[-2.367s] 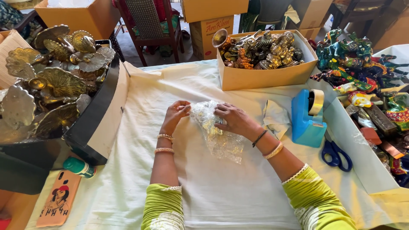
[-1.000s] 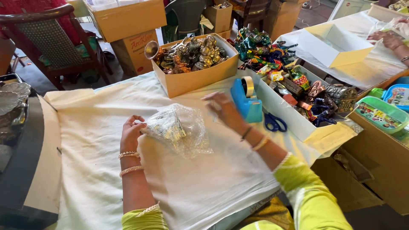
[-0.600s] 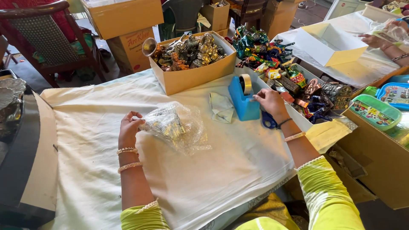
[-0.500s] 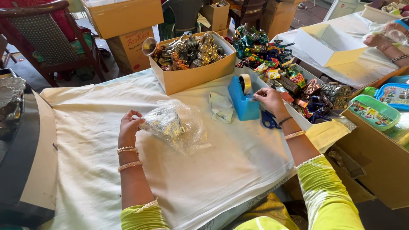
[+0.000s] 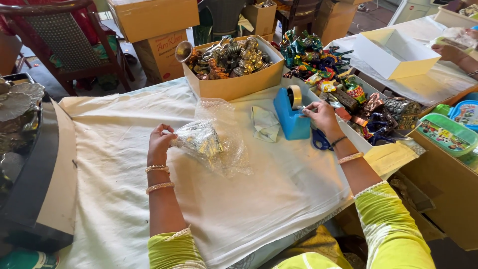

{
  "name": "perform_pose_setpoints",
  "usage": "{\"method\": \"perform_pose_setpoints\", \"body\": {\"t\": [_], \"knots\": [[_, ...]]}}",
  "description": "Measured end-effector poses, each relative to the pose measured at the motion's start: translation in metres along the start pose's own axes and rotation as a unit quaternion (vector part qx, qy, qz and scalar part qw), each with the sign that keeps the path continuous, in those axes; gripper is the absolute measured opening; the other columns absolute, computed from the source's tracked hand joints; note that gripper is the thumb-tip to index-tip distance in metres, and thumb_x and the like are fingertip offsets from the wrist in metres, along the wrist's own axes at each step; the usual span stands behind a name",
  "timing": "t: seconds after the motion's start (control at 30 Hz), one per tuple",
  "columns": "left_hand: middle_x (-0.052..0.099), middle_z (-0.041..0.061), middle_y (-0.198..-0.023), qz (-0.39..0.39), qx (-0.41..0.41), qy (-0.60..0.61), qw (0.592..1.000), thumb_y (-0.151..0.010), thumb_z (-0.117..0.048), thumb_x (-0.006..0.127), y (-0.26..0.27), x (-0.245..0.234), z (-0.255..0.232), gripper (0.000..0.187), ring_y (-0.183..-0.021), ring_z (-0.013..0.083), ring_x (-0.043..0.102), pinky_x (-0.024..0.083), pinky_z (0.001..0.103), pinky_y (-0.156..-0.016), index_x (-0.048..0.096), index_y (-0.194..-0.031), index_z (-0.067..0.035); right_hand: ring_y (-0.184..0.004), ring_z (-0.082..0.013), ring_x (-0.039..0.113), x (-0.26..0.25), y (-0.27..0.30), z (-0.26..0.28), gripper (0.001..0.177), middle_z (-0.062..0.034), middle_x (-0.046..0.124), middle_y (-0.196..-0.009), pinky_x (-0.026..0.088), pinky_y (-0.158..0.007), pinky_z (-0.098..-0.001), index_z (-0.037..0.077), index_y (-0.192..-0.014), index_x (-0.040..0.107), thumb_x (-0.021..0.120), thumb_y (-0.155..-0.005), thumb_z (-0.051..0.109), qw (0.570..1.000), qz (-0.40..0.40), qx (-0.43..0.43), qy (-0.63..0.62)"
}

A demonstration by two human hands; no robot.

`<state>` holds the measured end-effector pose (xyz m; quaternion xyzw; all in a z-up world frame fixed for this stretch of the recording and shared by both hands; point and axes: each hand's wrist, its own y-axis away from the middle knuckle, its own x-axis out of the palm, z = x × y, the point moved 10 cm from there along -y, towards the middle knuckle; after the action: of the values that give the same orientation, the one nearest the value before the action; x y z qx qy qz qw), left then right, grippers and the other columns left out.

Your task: The person wraps a small decorative figurine in bubble wrap on a table. They use a tape dispenser to apply tape to secure the bubble wrap around the item. The wrapped item is then placed into a cardboard box containing similar figurines.

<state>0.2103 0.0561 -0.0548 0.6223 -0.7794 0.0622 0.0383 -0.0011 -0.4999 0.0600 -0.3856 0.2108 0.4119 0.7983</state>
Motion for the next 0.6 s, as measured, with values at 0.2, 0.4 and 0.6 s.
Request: {"method": "perform_pose_setpoints", "body": {"t": [0.2, 0.4, 0.6], "knots": [[0.060, 0.001, -0.075, -0.003, -0.001, 0.002, 1.000, -0.078, 0.002, 0.071, 0.002, 0.000, -0.001, 0.021, -0.060, 0.0071, 0.055, 0.045, 0.022, -0.052, 0.062, -0.095, -0.006, -0.083, -0.0088, 0.066, 0.026, 0.005, -0.016, 0.012, -0.0030, 0.068, -0.089, 0.054, -0.075, -0.0265, -0.002, -0.100, 0.063, 0.066, -0.101, 0.010, 0.975, 0.041, 0.072, -0.206], [0.061, 0.002, -0.074, -0.001, -0.009, 0.010, 1.000, -0.078, 0.003, 0.070, -0.002, -0.002, 0.005, 0.019, -0.060, 0.0071, 0.057, 0.047, 0.022, -0.052, 0.061, -0.093, -0.006, -0.081, -0.0088, 0.065, 0.017, 0.013, -0.008, 0.010, 0.0002, 0.066, -0.086, 0.055, -0.076, -0.0256, 0.001, -0.097, 0.063, 0.068, -0.100, 0.009, 0.976, -0.006, 0.045, -0.215], [0.060, 0.000, -0.073, -0.009, -0.005, -0.014, 1.000, -0.080, 0.002, 0.072, -0.003, -0.006, 0.010, 0.019, -0.058, 0.0060, 0.051, 0.042, 0.022, -0.051, 0.062, -0.094, -0.007, -0.086, -0.0105, 0.060, 0.016, 0.002, -0.049, 0.012, -0.0022, 0.052, -0.104, 0.060, -0.081, -0.0292, 0.000, -0.096, 0.064, 0.071, -0.100, 0.009, 0.963, -0.061, 0.023, -0.261]]}}
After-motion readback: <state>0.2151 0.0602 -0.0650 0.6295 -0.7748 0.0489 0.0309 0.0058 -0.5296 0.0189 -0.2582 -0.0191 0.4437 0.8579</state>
